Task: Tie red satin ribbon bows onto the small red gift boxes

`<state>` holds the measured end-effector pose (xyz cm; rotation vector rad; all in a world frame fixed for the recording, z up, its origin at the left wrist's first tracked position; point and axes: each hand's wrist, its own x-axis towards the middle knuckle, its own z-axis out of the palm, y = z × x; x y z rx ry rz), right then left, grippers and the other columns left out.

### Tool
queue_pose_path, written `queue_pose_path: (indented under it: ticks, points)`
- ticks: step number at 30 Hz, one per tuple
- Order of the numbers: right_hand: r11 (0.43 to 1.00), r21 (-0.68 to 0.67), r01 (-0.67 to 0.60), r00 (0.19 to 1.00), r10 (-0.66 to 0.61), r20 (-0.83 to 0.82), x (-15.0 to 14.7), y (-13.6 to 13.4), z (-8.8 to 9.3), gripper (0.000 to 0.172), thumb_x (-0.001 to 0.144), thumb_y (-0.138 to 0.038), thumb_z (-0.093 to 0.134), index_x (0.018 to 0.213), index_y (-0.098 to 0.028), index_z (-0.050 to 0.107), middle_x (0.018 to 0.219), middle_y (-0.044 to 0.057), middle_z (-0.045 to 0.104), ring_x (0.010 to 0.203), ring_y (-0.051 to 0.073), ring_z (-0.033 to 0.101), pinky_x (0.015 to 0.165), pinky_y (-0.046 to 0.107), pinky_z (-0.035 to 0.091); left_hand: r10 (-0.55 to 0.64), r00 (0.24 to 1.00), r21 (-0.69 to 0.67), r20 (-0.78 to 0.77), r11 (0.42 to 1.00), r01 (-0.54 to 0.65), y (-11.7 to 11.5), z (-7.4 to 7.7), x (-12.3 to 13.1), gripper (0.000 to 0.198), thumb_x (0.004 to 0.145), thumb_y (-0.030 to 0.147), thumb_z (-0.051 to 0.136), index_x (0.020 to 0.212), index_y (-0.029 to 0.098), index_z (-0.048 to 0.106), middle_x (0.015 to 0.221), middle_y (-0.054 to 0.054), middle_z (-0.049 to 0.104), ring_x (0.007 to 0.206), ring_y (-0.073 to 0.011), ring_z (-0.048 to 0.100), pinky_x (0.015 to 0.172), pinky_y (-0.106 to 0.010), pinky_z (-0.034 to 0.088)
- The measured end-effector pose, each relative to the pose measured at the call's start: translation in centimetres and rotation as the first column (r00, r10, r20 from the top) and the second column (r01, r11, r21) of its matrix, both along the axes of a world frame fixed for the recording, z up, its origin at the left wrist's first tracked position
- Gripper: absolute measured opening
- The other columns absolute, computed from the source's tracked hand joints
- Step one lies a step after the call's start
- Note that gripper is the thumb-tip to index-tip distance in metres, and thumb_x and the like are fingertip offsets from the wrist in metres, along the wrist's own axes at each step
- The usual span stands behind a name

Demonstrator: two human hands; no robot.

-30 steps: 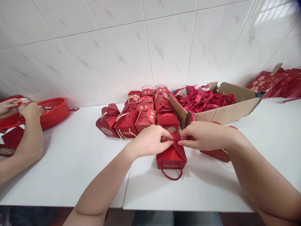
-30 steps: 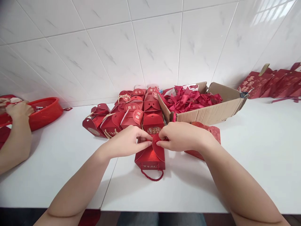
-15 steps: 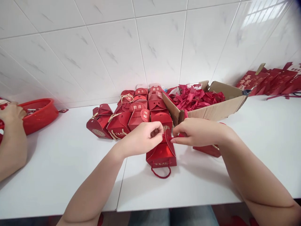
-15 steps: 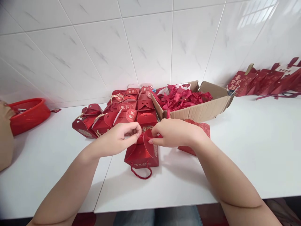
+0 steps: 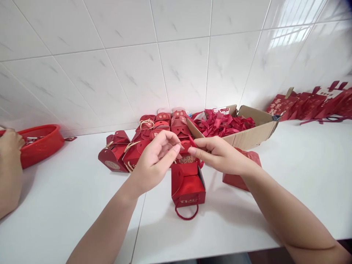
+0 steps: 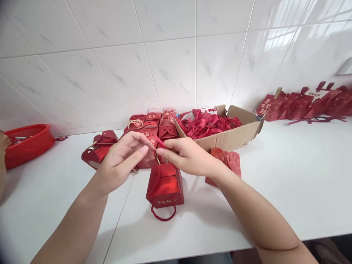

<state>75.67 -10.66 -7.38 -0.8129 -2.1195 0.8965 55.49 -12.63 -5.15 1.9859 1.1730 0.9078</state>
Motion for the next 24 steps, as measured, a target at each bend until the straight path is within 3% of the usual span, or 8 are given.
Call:
queue_pose_path:
  ticks: [2, 4, 7, 10, 12, 18, 21, 24]
  points:
    - [0.997, -0.009, 0.080, 0.991, -0.081, -0.104, 0.3, -0.2, 0.4, 0.040, 0.094, -0.048, 0.040, 0.069, -0.017, 0.043, 0.061, -0.004, 0.033, 0.054, 0.008, 0.031, 0.048, 0.021, 0.026, 0.013, 0.972, -0.061, -0.233, 0.998, -0.029, 0.0, 0.4, -0.7, 0.031, 0.088, 0.049, 0.046, 0.104, 0.023, 0.047, 0.087, -0.002, 0.057, 0.074, -0.0148, 0.057, 0.063, -0.027, 0.047]
    - [0.982, 0.027, 0.187, 0.965, -0.178, -0.193, 0.8, -0.3, 0.7, 0.042, 0.094, -0.049, 0.038, 0.068, -0.017, 0.044, 0.060, -0.003, 0.034, 0.053, 0.008, 0.030, 0.048, 0.022, 0.026, -0.063, 0.869, -0.171, -0.492, 0.985, -0.026, 0.0, 0.4, -1.4, 0.045, 0.083, 0.058, 0.049, 0.114, 0.024, 0.049, 0.084, -0.002, 0.059, 0.069, -0.0170, 0.057, 0.059, -0.028, 0.044]
    - [0.951, 0.067, 0.303, 0.913, -0.269, -0.308, 1.4, -0.7, 1.2, 0.044, 0.094, -0.051, 0.038, 0.068, -0.017, 0.047, 0.058, -0.003, 0.036, 0.051, 0.007, 0.029, 0.047, 0.023, 0.024, -0.154, 0.733, -0.204, -0.663, 0.979, 0.021, 0.0, -0.2, -1.5, 0.063, 0.075, 0.062, 0.055, 0.129, 0.030, 0.047, 0.088, -0.003, 0.062, 0.074, -0.0214, 0.060, 0.058, -0.028, 0.041]
    - [0.937, 0.060, 0.345, 0.873, -0.297, -0.386, 1.7, -0.9, 1.5, 0.043, 0.094, -0.051, 0.040, 0.067, -0.017, 0.046, 0.057, -0.003, 0.035, 0.049, 0.007, 0.028, 0.046, 0.023, 0.023, -0.169, 0.715, -0.178, -0.679, 0.982, 0.063, -0.1, -1.1, -0.6, 0.067, 0.073, 0.064, 0.057, 0.130, 0.032, 0.049, 0.087, -0.004, 0.063, 0.080, -0.0249, 0.061, 0.063, -0.030, 0.041]
    - [0.938, 0.061, 0.343, 0.864, -0.289, -0.412, 1.6, -1.0, 1.6, 0.043, 0.094, -0.050, 0.041, 0.066, -0.017, 0.046, 0.057, -0.004, 0.034, 0.049, 0.007, 0.027, 0.045, 0.023, 0.022, -0.159, 0.749, -0.179, -0.643, 0.982, 0.055, -0.2, -1.6, 0.4, 0.066, 0.071, 0.067, 0.056, 0.125, 0.029, 0.053, 0.092, -0.005, 0.063, 0.086, -0.0269, 0.061, 0.068, -0.033, 0.043]
    - [0.978, -0.048, 0.203, 0.863, -0.202, -0.463, 0.3, -1.3, 1.1, 0.043, 0.093, -0.051, 0.041, 0.066, -0.017, 0.046, 0.055, -0.005, 0.032, 0.046, 0.007, 0.024, 0.043, 0.023, 0.022, -0.123, 0.856, -0.179, -0.501, 0.983, 0.036, -0.8, -2.6, 2.7, 0.099, 0.061, 0.075, 0.060, 0.140, 0.021, 0.035, 0.138, -0.015, 0.041, 0.122, -0.0333, 0.045, 0.093, -0.039, 0.043]
    - [0.985, -0.087, 0.146, 0.837, -0.170, -0.520, 0.2, -1.8, 0.9, 0.042, 0.093, -0.051, 0.042, 0.068, -0.018, 0.047, 0.056, -0.004, 0.034, 0.045, 0.006, 0.022, 0.042, 0.023, 0.021, -0.144, 0.846, -0.182, -0.514, 0.982, 0.057, -0.8, -3.4, 3.2, 0.107, 0.065, 0.067, 0.063, 0.148, 0.018, 0.018, 0.148, -0.017, 0.031, 0.134, -0.0345, 0.033, 0.104, -0.042, 0.035]
    - [0.977, -0.029, 0.211, 0.760, -0.183, -0.623, 1.1, -2.6, 1.2, 0.038, 0.093, -0.047, 0.044, 0.068, -0.019, 0.047, 0.061, -0.002, 0.039, 0.045, 0.007, 0.020, 0.041, 0.024, 0.018, -0.161, 0.808, -0.171, -0.566, 0.982, 0.076, -0.6, -3.6, 3.1, 0.094, 0.071, 0.053, 0.062, 0.147, 0.018, 0.020, 0.144, -0.016, 0.038, 0.131, -0.0342, 0.036, 0.103, -0.044, 0.036]
